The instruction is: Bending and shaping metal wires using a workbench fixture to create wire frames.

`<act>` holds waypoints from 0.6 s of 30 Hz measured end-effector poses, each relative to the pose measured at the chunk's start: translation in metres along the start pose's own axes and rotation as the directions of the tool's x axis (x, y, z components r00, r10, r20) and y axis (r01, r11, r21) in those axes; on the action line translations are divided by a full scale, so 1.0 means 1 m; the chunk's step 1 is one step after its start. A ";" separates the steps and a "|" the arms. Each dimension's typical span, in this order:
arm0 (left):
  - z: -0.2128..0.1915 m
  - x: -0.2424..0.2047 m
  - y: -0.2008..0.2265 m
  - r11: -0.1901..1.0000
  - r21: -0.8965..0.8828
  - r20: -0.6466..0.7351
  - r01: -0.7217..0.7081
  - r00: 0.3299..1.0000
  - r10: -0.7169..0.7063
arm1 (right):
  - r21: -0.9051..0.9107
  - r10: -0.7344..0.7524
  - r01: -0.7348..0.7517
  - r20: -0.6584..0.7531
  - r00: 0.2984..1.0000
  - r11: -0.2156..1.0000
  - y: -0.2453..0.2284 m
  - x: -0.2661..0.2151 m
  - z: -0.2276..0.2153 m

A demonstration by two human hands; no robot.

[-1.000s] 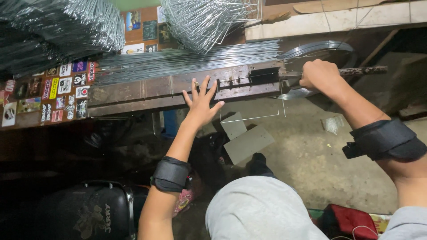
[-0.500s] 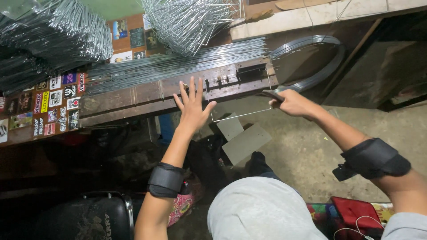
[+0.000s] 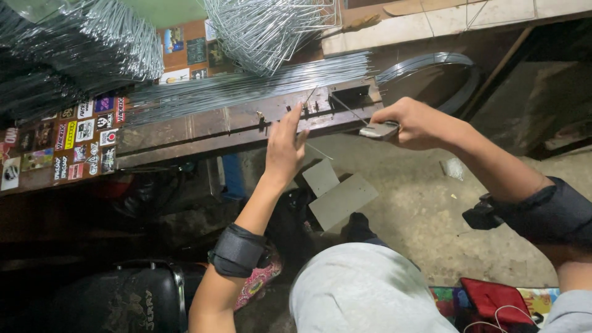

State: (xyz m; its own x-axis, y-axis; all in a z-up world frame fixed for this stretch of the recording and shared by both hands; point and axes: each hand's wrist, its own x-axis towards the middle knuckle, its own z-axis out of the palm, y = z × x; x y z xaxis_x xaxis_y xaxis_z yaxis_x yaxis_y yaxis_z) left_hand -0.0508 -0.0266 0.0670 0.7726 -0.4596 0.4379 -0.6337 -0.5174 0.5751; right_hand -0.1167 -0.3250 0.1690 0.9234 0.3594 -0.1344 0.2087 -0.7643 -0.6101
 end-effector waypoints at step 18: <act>0.058 -0.004 -0.004 0.844 -0.268 0.279 0.465 0.876 -0.394 | -0.232 0.051 -0.202 -0.529 0.847 0.952 0.112 0.074 0.035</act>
State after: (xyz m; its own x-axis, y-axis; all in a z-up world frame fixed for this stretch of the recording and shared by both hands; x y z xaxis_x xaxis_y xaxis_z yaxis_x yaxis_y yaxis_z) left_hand -0.0534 -0.0647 0.0223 0.9157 -0.4002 -0.0361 -0.1654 -0.4572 0.8739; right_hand -0.0360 -0.3651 0.0635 0.9634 -0.0177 0.2674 0.0865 -0.9239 -0.3726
